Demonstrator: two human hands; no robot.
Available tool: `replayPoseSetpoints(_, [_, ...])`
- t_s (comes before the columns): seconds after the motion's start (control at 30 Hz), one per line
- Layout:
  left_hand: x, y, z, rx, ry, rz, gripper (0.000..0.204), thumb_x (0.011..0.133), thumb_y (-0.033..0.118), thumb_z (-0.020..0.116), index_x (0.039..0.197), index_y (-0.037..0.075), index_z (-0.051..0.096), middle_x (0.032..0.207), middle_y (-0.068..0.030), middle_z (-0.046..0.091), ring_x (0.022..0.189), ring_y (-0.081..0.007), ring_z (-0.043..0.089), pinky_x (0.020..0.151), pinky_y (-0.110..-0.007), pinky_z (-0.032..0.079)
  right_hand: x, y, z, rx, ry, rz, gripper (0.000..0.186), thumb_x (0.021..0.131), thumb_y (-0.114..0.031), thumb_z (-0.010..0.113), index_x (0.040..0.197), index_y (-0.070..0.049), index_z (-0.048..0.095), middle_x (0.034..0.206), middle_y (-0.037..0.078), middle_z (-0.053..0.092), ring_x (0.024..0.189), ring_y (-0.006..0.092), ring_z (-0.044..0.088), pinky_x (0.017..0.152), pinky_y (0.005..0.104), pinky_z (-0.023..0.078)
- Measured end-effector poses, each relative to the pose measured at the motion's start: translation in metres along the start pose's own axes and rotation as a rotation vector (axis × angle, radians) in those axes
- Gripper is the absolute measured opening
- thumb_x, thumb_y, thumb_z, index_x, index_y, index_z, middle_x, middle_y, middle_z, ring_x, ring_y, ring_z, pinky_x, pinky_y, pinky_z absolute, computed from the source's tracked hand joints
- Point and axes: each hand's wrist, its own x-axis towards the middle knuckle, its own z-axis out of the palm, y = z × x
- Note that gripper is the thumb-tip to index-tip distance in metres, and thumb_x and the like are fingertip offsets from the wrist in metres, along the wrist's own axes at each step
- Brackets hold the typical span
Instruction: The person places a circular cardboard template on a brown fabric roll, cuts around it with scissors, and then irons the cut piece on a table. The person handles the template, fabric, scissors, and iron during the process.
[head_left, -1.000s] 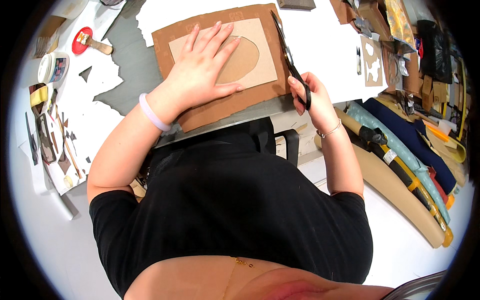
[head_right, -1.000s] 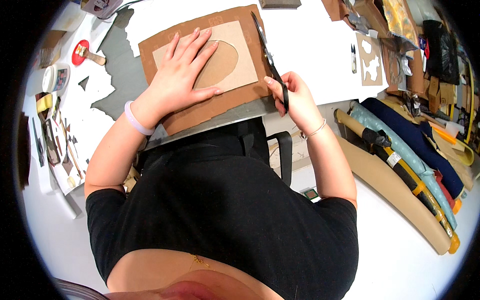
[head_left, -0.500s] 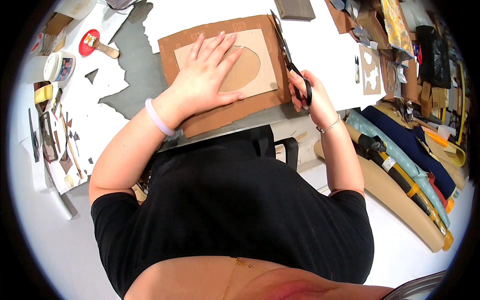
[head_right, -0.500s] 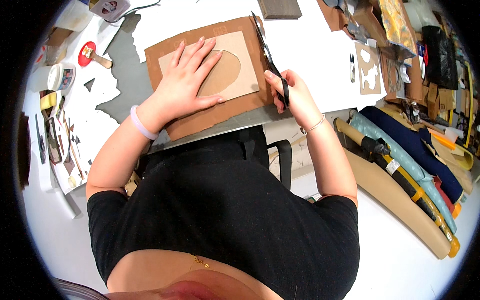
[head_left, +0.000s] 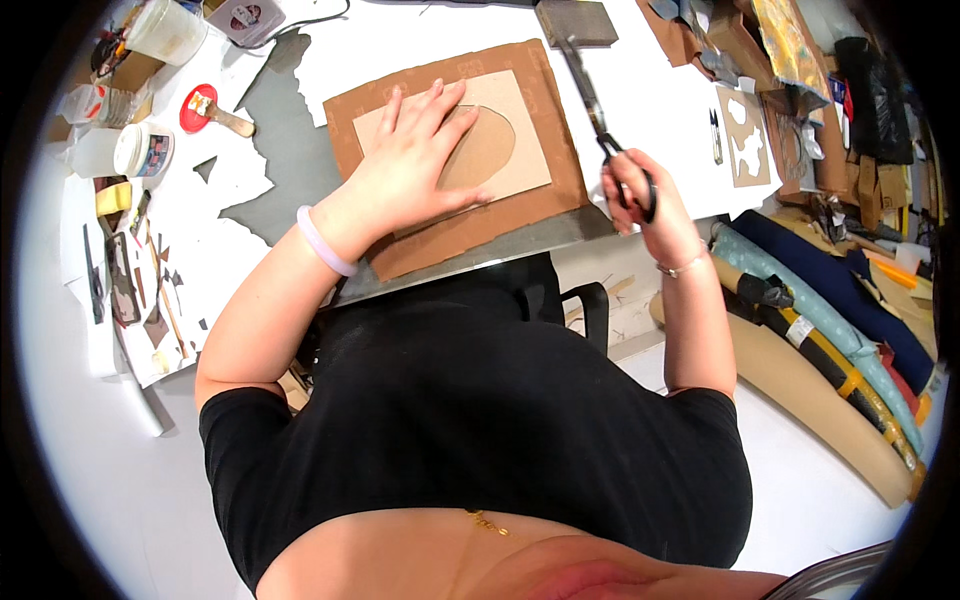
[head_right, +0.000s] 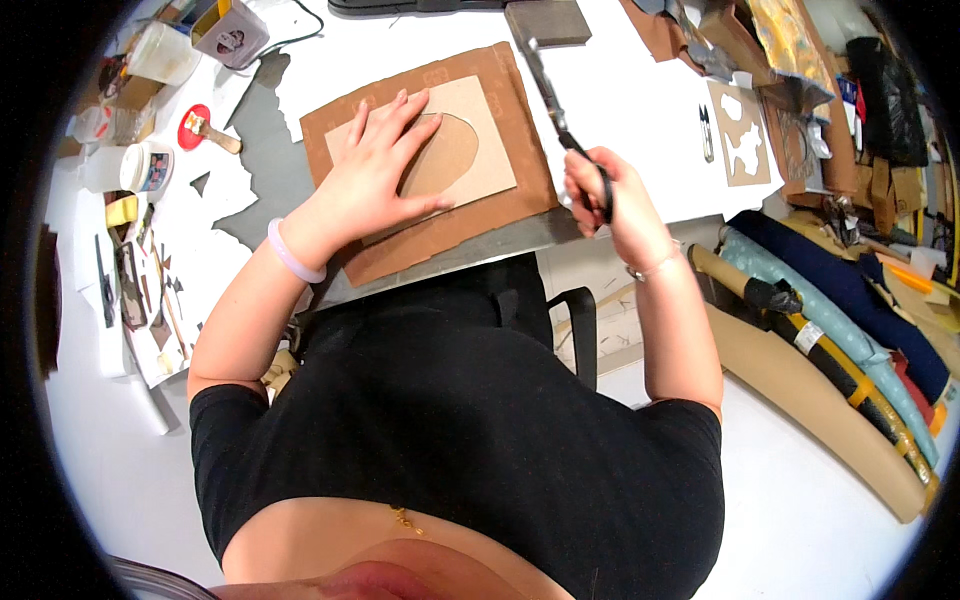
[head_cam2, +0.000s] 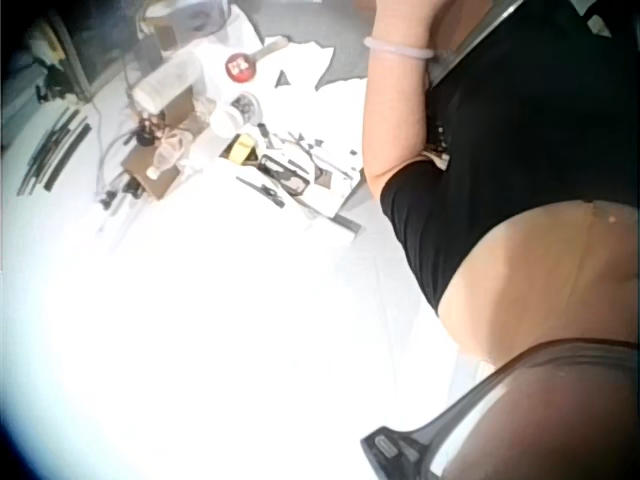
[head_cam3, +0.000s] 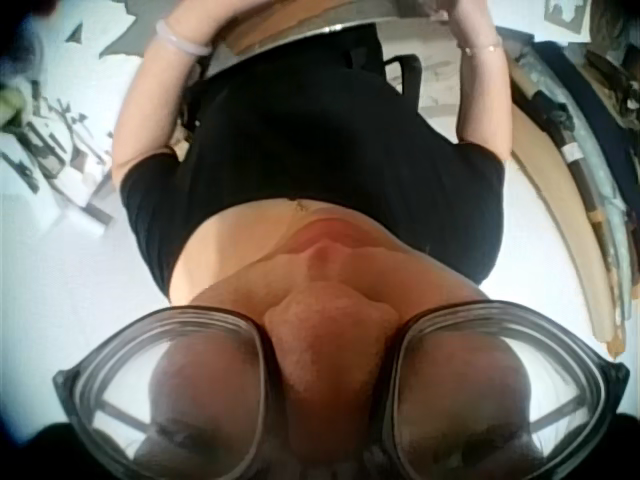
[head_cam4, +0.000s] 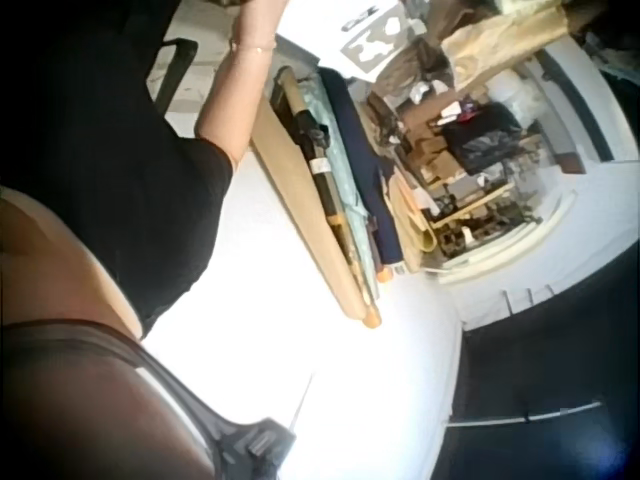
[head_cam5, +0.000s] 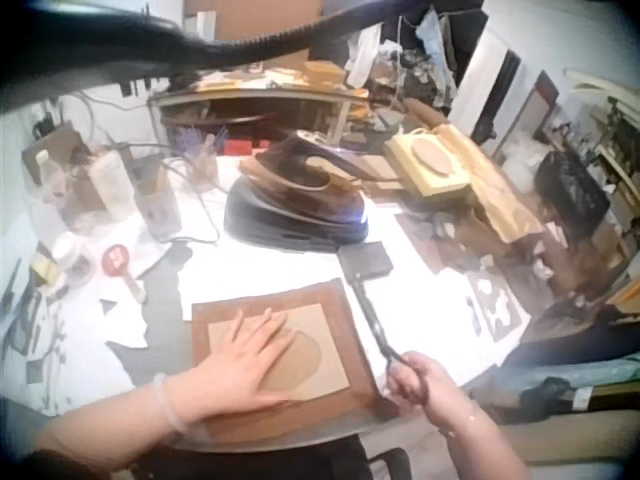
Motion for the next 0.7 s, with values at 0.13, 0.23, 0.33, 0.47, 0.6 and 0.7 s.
replayPoseSetpoints(0.13, [0.053, 0.023, 0.017, 0.069, 0.183, -0.02, 0.089, 0.086, 0.056, 0.075, 0.148, -0.002, 0.048, 0.158, -0.0221, 0.042, 0.153, -0.0338, 0.031, 0.126, -0.059, 0.016, -0.036, 0.004, -0.028, 0.107, 0.077, -0.167, 0.042, 0.102, -0.046, 0.064, 0.095, -0.005, 0.057, 0.075, -0.001, 0.055, 0.053, 0.0066, 0.048, 0.049, 0.0234, 0.04])
replayPoseSetpoints(0.23, [0.094, 0.055, 0.049, 0.212, 0.193, -0.02, 0.076, 0.09, 0.051, 0.073, 0.144, 0.001, 0.053, 0.148, -0.0203, 0.052, 0.145, -0.0306, 0.044, 0.126, -0.058, 0.019, -0.035, 0.01, -0.031, 0.176, 0.247, -0.201, 0.044, 0.1, -0.048, 0.068, 0.093, -0.006, 0.057, 0.071, -0.002, 0.053, 0.052, 0.0067, 0.047, 0.049, 0.0238, 0.041])
replayPoseSetpoints(0.33, [0.104, 0.083, 0.045, 0.387, 0.075, 0.067, 0.038, 0.092, 0.035, 0.07, 0.115, 0.004, 0.072, 0.11, -0.0106, 0.072, 0.111, -0.023, 0.068, 0.124, -0.056, 0.026, -0.034, 0.03, -0.048, 0.156, 0.308, -0.193, 0.044, 0.098, -0.048, 0.07, 0.093, -0.006, 0.057, 0.069, -0.002, 0.052, 0.051, 0.0066, 0.047, 0.049, 0.0239, 0.041])
replayPoseSetpoints(0.47, [0.059, 0.133, 0.039, 0.329, -0.047, 0.467, 0.01, 0.081, 0.014, 0.069, 0.087, 0.008, 0.074, 0.083, -0.0053, 0.072, 0.087, -0.0222, 0.072, 0.113, -0.05, 0.041, -0.032, 0.053, -0.066, -0.058, 0.462, -0.14, 0.046, 0.093, -0.046, 0.078, 0.094, -0.003, 0.059, 0.07, 0.0, 0.056, 0.052, 0.0076, 0.049, 0.049, 0.0244, 0.042])
replayPoseSetpoints(0.6, [-0.031, 0.143, -0.006, -0.611, -0.104, 0.187, 0.007, 0.091, 0.014, 0.07, 0.093, 0.01, 0.076, 0.091, -0.0073, 0.074, 0.085, -0.0251, 0.073, 0.095, -0.039, 0.054, -0.002, 0.078, -0.099, -0.667, 0.729, -0.231, 0.061, 0.082, -0.049, 0.086, 0.101, 0.004, 0.061, 0.082, 0.009, 0.064, 0.073, 0.0187, 0.062, 0.068, 0.0326, 0.053])
replayPoseSetpoints(0.7, [-0.135, 0.113, -0.075, -1.001, 0.014, -0.589, 0.015, 0.094, 0.008, 0.071, 0.105, 0.0, 0.075, 0.097, -0.0092, 0.077, 0.092, -0.0164, 0.073, 0.082, -0.03, 0.058, 0.001, 0.059, -0.092, -0.864, 0.742, -0.151, 0.074, 0.079, -0.056, 0.084, 0.11, 0.007, 0.062, 0.094, 0.019, 0.07, 0.087, 0.0297, 0.068, 0.083, 0.0378, 0.054])
